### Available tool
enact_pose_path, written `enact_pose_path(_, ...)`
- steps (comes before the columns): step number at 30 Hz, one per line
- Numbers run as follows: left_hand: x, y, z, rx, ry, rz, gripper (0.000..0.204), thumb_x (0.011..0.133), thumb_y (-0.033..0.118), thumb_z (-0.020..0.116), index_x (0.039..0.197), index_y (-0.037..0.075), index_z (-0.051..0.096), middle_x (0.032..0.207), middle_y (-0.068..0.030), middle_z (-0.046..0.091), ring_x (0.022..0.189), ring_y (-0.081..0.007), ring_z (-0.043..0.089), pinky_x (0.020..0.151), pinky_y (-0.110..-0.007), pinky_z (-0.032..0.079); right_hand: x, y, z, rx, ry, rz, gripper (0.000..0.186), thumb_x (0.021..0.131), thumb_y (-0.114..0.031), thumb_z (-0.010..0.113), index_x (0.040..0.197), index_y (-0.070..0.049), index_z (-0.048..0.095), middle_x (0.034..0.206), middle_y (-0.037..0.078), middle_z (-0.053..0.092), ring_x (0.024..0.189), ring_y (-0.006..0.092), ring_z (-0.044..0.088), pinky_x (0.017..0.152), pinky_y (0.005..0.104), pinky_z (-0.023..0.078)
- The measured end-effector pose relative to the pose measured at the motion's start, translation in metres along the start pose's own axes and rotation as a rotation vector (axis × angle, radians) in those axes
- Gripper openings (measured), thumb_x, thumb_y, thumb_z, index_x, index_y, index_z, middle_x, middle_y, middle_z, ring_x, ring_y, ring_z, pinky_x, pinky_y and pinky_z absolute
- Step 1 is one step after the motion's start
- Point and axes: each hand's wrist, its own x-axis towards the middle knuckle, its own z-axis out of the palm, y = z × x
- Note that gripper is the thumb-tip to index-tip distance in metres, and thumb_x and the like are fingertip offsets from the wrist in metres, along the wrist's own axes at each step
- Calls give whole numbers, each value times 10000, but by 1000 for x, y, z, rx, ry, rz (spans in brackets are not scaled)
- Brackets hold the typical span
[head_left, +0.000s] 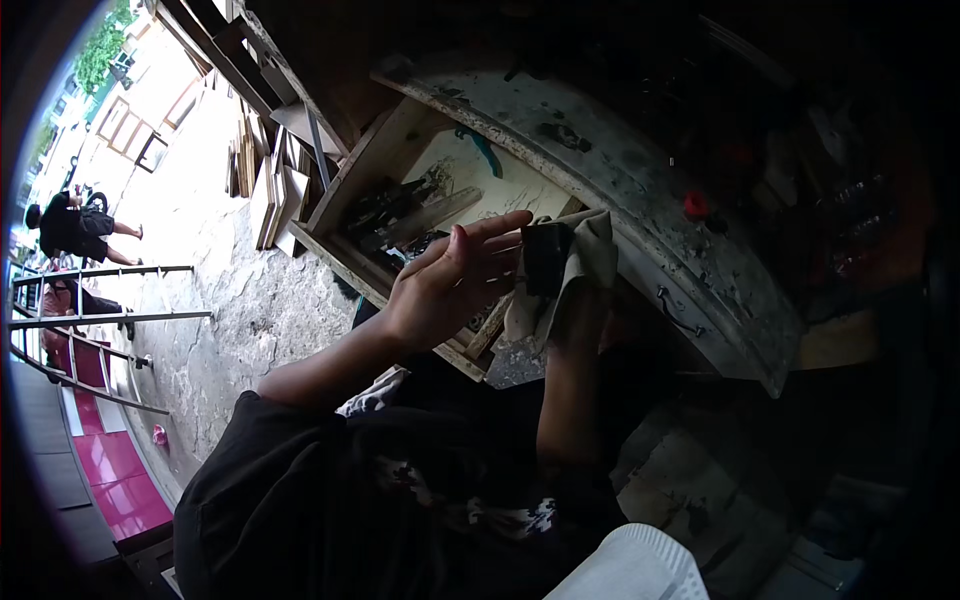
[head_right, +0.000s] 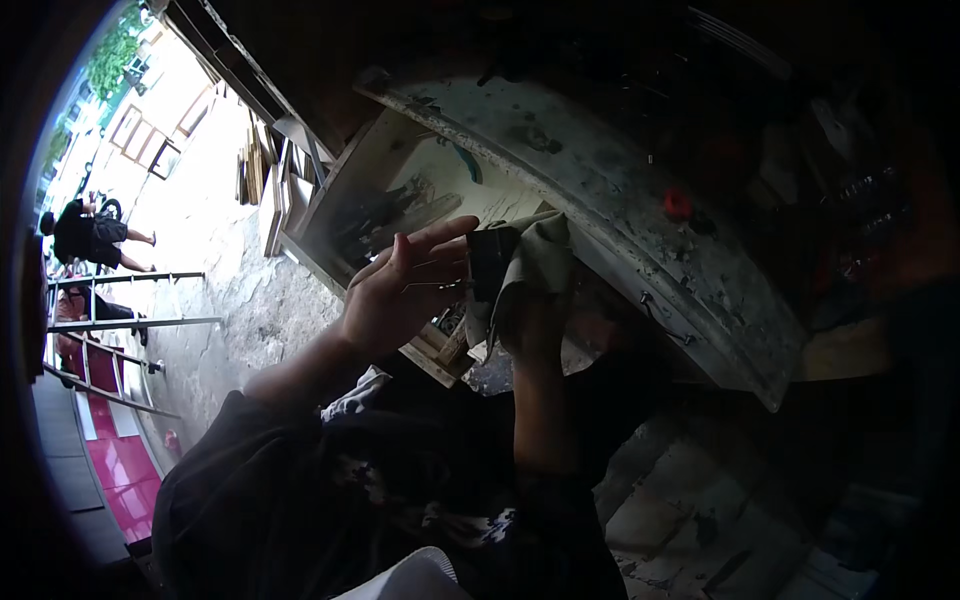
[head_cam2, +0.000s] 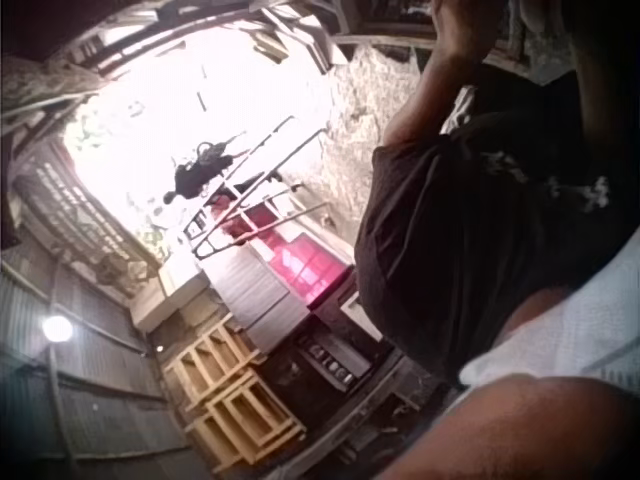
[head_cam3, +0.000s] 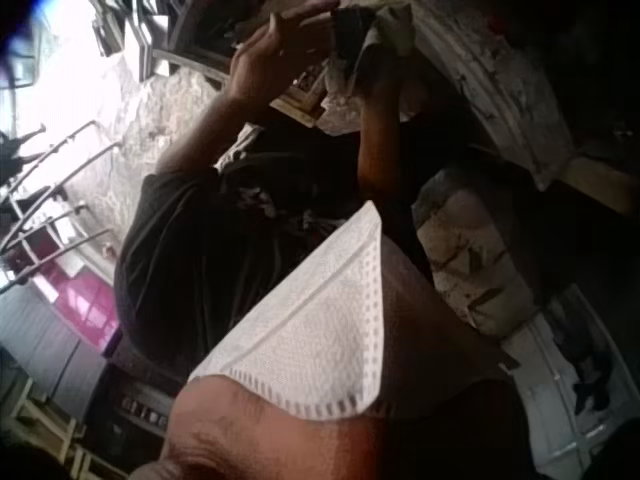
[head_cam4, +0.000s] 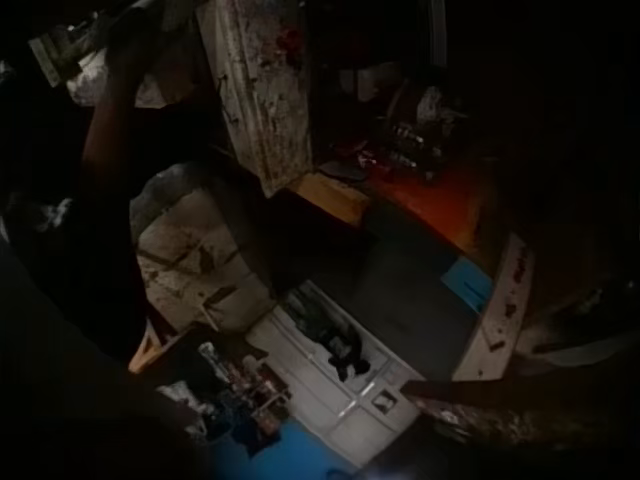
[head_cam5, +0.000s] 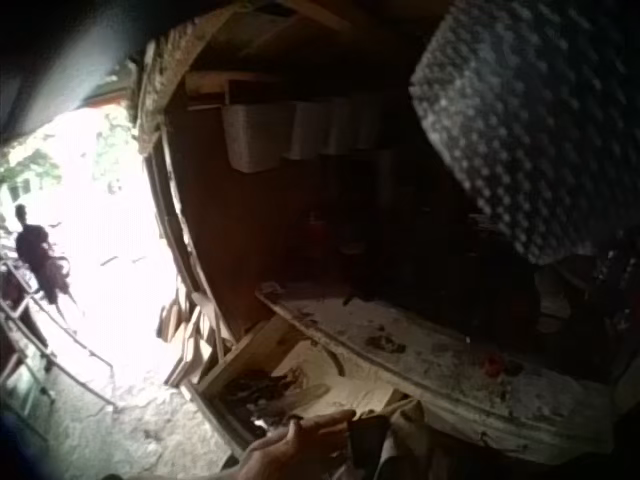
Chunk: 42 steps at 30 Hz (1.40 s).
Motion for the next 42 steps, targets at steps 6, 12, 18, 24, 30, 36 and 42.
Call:
enact_pose_path(6,9,1,11,296,-38,53,570,1111,349,347,1536,-30,331,1491,-205,484,1371,-290,486,1171,-445,355,-2,-16,5,-6,21,-46,464,956,-126,674,1364,2,493,1244,142,614,1059,194,669,884,318,582)
enact_pose_path(12,6,5,16,370,-90,-24,506,1105,203,395,1545,-34,312,1486,-204,496,1396,-275,464,1176,-403,364,4,-11,-11,-456,255,-245,606,1044,-437,498,1471,-16,406,1414,162,520,1287,271,554,1069,415,487)
enact_pose_path(18,5,5,22,279,47,172,518,1110,206,362,1556,-43,270,1492,-226,486,1414,-297,446,1180,-403,363,4,-29,-18,-255,132,-705,634,1051,-440,455,1487,10,361,1491,186,423,1396,288,440,1165,468,380)
enact_pose_path(24,-10,7,37,1149,-119,255,519,1075,138,379,1539,-78,295,1125,-287,667,1022,-291,717,917,-354,528,-25,-15,11,-1311,7,-933,674,852,-170,763,1410,50,455,1318,198,575,1217,285,598,1007,413,513)
enact_pose_path(30,-7,14,31,1163,-169,253,520,1057,124,407,1531,-74,325,777,-199,673,688,-298,708,714,-370,541,-6,-1,18,-1062,143,-880,489,857,-250,760,1224,27,593,1129,151,651,1045,291,665,897,390,542)
enact_pose_path(36,-16,3,27,1193,-116,207,535,1052,126,461,1542,-44,326,946,-229,710,718,-240,722,729,-345,551,-3,-1,1,-1006,62,-534,481,877,-250,724,1252,4,558,1161,159,632,1057,288,659,913,380,536)
enact_pose_path(42,-14,14,33,1224,-136,118,556,1013,61,508,1537,-34,346,974,-208,710,813,-260,733,784,-359,549,-16,1,7,-917,38,-464,566,789,-189,813,1265,-7,566,1174,167,639,1083,309,663,917,399,542)
